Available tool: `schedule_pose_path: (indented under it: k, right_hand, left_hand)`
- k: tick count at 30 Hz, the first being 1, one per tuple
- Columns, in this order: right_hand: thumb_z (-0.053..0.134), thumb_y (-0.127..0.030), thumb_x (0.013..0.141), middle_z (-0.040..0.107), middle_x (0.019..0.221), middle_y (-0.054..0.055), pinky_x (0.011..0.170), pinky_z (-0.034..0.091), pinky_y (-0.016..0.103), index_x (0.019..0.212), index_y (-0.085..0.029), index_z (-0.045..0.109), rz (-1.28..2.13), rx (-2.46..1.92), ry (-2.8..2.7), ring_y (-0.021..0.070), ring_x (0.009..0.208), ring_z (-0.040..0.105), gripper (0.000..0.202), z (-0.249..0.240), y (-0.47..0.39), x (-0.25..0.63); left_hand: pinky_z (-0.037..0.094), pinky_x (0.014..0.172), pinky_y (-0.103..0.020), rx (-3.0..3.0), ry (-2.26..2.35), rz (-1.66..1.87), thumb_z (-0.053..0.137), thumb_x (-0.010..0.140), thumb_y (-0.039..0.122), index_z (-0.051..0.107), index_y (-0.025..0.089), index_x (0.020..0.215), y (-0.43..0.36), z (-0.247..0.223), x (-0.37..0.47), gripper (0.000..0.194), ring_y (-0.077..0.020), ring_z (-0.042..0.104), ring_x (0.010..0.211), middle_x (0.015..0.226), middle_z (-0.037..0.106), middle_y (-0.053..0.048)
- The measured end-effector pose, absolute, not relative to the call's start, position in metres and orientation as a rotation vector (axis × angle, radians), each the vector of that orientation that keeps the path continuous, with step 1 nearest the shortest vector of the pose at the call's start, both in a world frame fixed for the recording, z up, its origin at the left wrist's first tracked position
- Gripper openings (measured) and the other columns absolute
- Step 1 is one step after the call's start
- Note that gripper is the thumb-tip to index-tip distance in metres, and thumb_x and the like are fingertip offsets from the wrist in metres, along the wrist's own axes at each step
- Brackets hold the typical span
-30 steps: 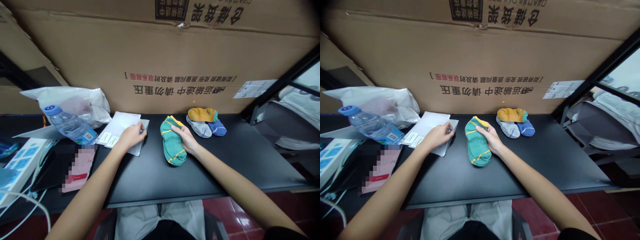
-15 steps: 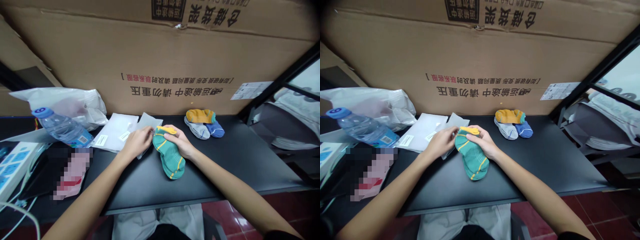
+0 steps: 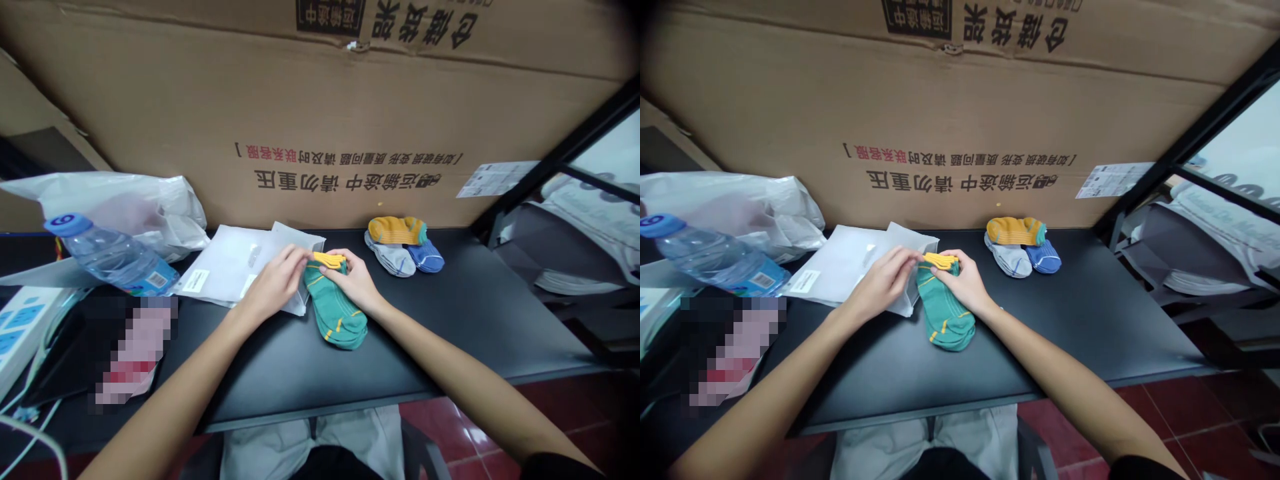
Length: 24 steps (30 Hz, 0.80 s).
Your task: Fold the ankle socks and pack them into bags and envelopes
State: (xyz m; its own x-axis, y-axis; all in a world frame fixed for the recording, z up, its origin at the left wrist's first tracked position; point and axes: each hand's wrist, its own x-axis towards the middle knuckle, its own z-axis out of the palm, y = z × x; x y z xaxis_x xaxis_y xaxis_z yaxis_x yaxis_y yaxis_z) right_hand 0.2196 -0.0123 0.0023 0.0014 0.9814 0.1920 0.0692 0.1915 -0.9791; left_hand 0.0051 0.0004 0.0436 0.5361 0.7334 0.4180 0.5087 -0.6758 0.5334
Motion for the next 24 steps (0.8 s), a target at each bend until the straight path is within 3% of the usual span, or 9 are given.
schedule_pose_path:
  k: [7, 11, 16, 19, 24]
  right_hand:
    - [0.083, -0.043, 0.083, 0.075, 0.108, 0.005, 0.098, 0.051, 0.038, 0.108, -0.021, 0.072, 1.061, -1.118, -1.452, 0.0241, 0.103, 0.069, 0.034, 0.008, -0.016, 0.221]
    - [0.075, -0.048, 0.092, 0.077, 0.108, 0.004, 0.095, 0.051, 0.037, 0.108, -0.022, 0.075, 1.058, -1.121, -1.486, 0.0245, 0.103, 0.07, 0.03, 0.012, -0.02, 0.22]
    - [0.074, -0.043, 0.092, 0.08, 0.108, 0.004, 0.098, 0.052, 0.039, 0.106, -0.022, 0.078, 1.04, -1.063, -1.645, 0.0267, 0.104, 0.072, 0.025, 0.013, -0.023, 0.217]
    - [0.076, -0.043, 0.09, 0.08, 0.108, 0.004, 0.098, 0.052, 0.04, 0.103, -0.023, 0.078, 1.03, -1.069, -1.594, 0.027, 0.104, 0.072, 0.024, 0.012, -0.022, 0.216]
    - [0.087, -0.052, 0.078, 0.076, 0.097, 0.003, 0.079, 0.056, 0.035, 0.112, -0.026, 0.066, 1.157, -1.129, -1.081, 0.0226, 0.085, 0.071, 0.047, 0.01, -0.016, 0.22]
  left_hand:
    - [0.047, 0.068, -0.029, 2.512, 0.975, 0.81, 0.049, 0.099, 0.015, 0.063, 0.018, 0.109, -0.004, 0.042, 0.007, 0.018, -0.0126, 0.056, 0.068, 0.105, 0.059, -0.005]
    - [0.048, 0.068, -0.028, 2.519, 0.996, 0.87, 0.048, 0.096, 0.01, 0.059, 0.019, 0.12, -0.005, 0.04, 0.008, 0.028, -0.0136, 0.059, 0.072, 0.108, 0.06, -0.006]
    - [0.052, 0.076, -0.029, 2.555, 0.942, 0.945, 0.047, 0.102, 0.013, 0.058, 0.02, 0.119, -0.01, 0.041, 0.012, 0.021, -0.0165, 0.065, 0.086, 0.115, 0.062, -0.008]
    - [0.053, 0.078, -0.029, 2.501, 0.896, 0.898, 0.048, 0.102, 0.015, 0.059, 0.022, 0.119, -0.011, 0.041, 0.013, 0.022, -0.0161, 0.064, 0.085, 0.11, 0.062, -0.007]
    - [0.051, 0.067, -0.026, 2.274, 0.826, 0.865, 0.053, 0.095, 0.013, 0.062, 0.02, 0.113, -0.006, 0.034, 0.015, 0.022, -0.0133, 0.058, 0.075, 0.099, 0.057, -0.003]
